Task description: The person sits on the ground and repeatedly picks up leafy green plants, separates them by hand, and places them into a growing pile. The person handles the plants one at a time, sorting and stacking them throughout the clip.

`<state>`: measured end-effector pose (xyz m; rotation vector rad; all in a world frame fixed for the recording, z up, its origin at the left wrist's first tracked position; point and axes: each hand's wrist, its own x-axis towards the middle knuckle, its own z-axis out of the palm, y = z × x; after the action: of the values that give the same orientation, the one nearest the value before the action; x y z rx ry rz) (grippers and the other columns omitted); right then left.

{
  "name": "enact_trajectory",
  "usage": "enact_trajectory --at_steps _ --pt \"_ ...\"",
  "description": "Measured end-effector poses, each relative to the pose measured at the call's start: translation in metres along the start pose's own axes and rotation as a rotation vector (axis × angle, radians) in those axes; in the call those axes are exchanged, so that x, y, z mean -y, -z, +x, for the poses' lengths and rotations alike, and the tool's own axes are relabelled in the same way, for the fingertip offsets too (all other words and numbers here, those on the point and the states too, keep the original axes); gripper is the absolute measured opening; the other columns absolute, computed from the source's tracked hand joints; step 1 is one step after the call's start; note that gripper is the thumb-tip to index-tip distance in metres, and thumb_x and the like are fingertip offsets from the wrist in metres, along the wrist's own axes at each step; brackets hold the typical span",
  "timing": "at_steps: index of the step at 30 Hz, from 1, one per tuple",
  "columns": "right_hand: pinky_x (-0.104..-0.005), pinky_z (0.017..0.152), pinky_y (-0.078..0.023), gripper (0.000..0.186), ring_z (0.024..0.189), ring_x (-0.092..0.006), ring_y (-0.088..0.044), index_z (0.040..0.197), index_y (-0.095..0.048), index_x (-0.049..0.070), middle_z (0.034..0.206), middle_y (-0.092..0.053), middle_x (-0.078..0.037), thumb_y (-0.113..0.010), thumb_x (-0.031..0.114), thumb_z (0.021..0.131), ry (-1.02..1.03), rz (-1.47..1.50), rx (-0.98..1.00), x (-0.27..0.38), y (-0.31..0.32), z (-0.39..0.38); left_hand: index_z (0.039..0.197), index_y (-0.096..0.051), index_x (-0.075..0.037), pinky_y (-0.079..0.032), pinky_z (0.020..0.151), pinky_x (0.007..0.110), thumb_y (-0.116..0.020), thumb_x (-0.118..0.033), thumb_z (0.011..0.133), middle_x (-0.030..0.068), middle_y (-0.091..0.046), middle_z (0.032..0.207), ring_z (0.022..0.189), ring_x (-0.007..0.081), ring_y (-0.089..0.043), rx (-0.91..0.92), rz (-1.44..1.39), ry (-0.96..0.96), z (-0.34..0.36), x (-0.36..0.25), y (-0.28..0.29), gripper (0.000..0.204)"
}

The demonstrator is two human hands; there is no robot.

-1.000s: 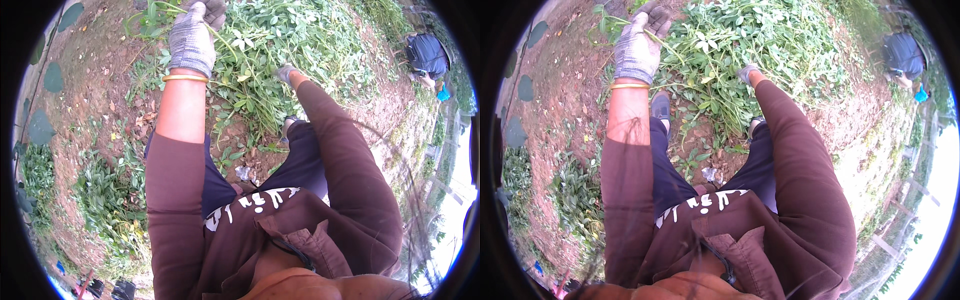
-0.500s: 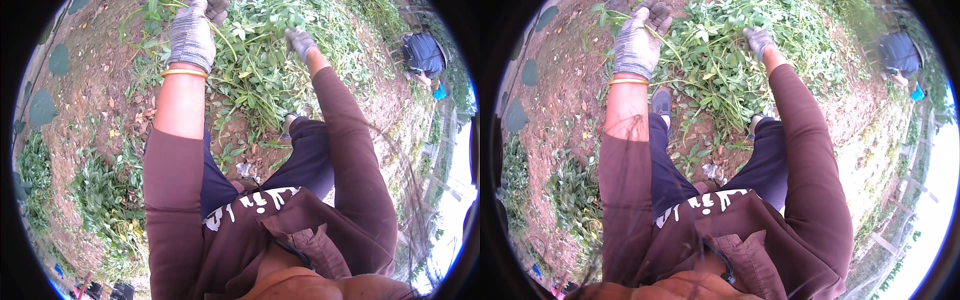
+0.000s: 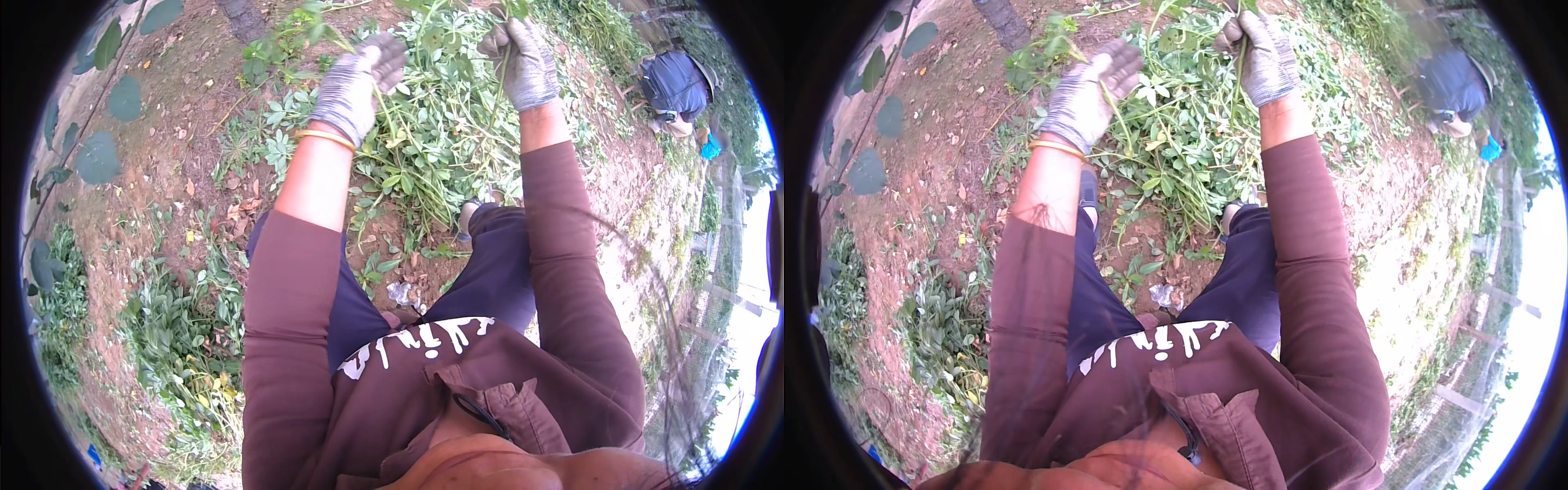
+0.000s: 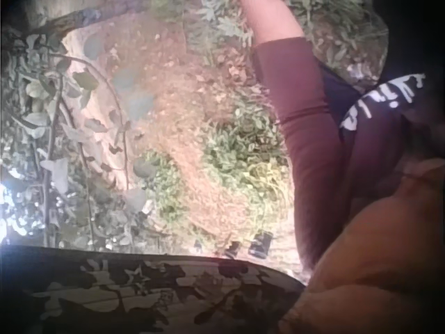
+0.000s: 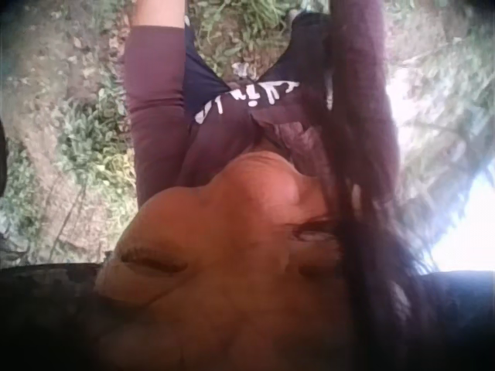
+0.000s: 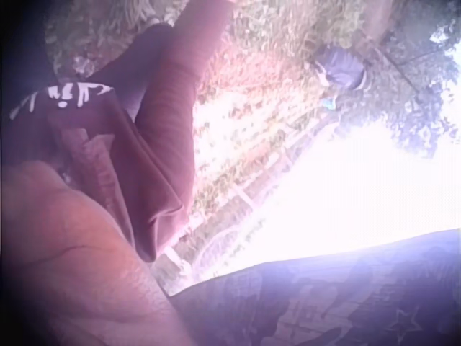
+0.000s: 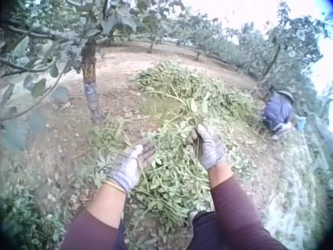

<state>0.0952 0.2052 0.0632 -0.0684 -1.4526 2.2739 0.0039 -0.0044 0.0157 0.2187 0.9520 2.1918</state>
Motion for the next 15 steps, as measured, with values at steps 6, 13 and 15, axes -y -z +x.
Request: enact_trajectory --at_steps 6,13,15 --pt "-0.0283 0.071 -0.049 0.015 0.074 -0.0137 -0.058 0.095 -0.060 0.005 0.081 -0.061 -0.003 -0.057 0.017 0.087 -0.038 -0.116 -0.011 -0.026 -0.029 -0.003 0.127 -0.043 0.003 -0.042 0.098 0.040 -0.046 -0.017 0.092 0.0167 -0.051 0.125 0.112 0.0282 -0.053 0.106 0.047 0.085 0.003 0.021 -0.012 0.040" --pt "-0.0296 0.077 -0.048 0.028 0.083 -0.0143 -0.060 0.110 -0.060 0.003 0.093 -0.065 -0.007 -0.054 0.021 0.089 -0.155 -0.736 0.258 -0.045 -0.048 0.003 0.106 -0.054 -0.005 -0.051 0.083 0.038 -0.044 -0.023 0.094 0.0093 -0.061 0.100 0.093 0.0221 -0.060 0.015 -0.142 0.078 0.021 0.028 -0.005 0.023" --pt "-0.0391 0.070 -0.047 0.024 0.075 -0.0277 -0.061 0.098 -0.063 0.004 0.083 -0.063 -0.018 -0.050 0.020 0.086 0.089 -1.183 0.357 -0.045 -0.062 0.000 0.105 -0.059 -0.008 -0.050 0.077 0.042 -0.039 -0.039 0.094 0.0061 -0.065 0.095 0.086 0.0248 -0.062 -0.004 -0.287 0.197 0.028 0.029 0.001 0.038"
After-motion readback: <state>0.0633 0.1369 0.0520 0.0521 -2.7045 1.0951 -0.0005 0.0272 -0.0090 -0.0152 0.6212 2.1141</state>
